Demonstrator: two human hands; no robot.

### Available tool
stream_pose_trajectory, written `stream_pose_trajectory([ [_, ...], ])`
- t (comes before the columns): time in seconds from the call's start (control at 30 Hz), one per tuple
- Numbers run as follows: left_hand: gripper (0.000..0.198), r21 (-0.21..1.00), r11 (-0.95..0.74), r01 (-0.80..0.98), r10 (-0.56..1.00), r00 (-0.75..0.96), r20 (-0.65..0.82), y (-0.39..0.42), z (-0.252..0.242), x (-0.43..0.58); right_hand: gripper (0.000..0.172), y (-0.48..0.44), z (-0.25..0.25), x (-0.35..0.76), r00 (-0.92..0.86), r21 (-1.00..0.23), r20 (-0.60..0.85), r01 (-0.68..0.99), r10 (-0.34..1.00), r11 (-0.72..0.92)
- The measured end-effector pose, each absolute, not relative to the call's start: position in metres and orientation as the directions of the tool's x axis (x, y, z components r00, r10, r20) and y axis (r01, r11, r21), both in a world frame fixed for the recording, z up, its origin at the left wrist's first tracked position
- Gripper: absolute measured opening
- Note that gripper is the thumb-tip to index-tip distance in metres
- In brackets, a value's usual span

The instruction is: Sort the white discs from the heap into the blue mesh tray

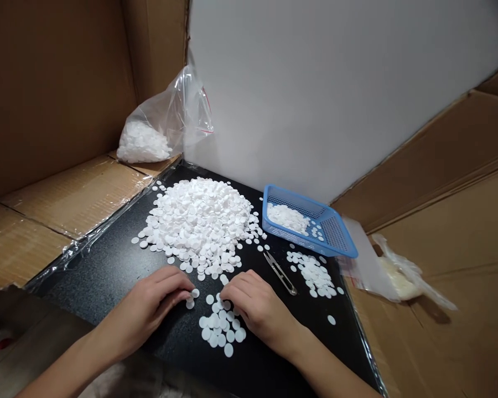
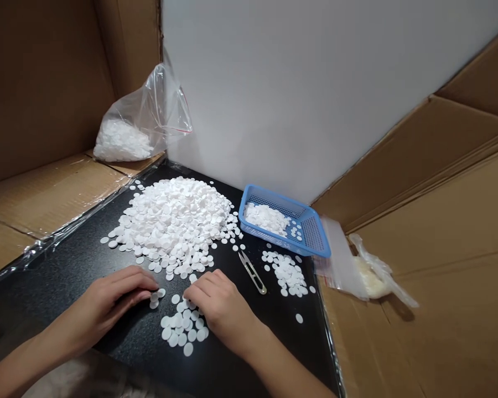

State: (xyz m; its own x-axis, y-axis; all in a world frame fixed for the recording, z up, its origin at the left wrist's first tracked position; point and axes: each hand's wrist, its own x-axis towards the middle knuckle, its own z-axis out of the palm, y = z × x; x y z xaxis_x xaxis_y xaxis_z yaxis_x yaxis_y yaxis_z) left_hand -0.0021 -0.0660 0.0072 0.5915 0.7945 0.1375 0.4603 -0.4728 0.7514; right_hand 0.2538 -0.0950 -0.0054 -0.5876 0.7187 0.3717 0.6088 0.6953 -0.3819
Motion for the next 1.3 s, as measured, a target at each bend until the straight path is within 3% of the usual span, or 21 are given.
stream_pose_trajectory([
  [0.2, 0.024, 0.791, -0.346, 0.505, 0.875, 0.477, 0.078, -0.066, 0.010, -0.005, 0.026, -0.090, -0.001, 0.268, -0.348, -0.570, 0.351, 0.657, 0.869, 0.493],
  [0.37, 0.028, 0.819, -0.282, 0.500, 0.889, 0.457, 0.028, -0.064, 0.010, -0.007, 0.023, -0.086, 0.004, 0.282, -0.150, -0.493, 0.210, 0.837, 0.966, 0.237],
  [0.47, 0.027, 0.811, -0.293, 0.507, 0.883, 0.468, 0.027, -0.066, 0.008, -0.006, 0.025, -0.086, 0.006, 0.279, -0.140, -0.494, 0.246, 0.833, 0.959, 0.248],
  [0.67, 0.022, 0.792, -0.403, 0.458, 0.770, 0.638, 0.024, -0.076, 0.007, 0.011, 0.010, -0.087, 0.003, 0.255, -0.159, -0.673, 0.160, 0.704, 0.974, 0.225],
  [0.83, 0.018, 0.809, -0.431, 0.400, 0.665, 0.747, -0.016, -0.082, 0.013, 0.024, 0.006, -0.085, -0.004, 0.242, -0.147, -0.663, 0.136, 0.721, 0.980, 0.200],
  [0.93, 0.017, 0.808, -0.459, 0.370, 0.669, 0.742, 0.040, -0.076, 0.011, 0.028, 0.009, -0.083, -0.005, 0.240, -0.133, -0.681, 0.121, 0.710, 0.984, 0.180],
  [1.1, 0.014, 0.641, -0.577, 0.506, 0.764, 0.612, 0.204, -0.056, -0.002, 0.041, 0.015, -0.081, -0.002, 0.243, -0.125, -0.740, 0.053, 0.662, 0.991, 0.123],
  [1.2, 0.017, 0.498, -0.654, 0.570, 0.737, 0.630, 0.246, -0.048, -0.007, 0.050, 0.013, -0.082, -0.002, 0.248, -0.120, -0.769, 0.065, 0.627, 0.991, 0.126],
  [1.3, 0.018, 0.433, -0.697, 0.572, 0.702, 0.666, 0.251, -0.045, -0.007, 0.054, 0.016, -0.084, -0.002, 0.251, -0.201, -0.773, 0.110, 0.598, 0.973, 0.211],
])
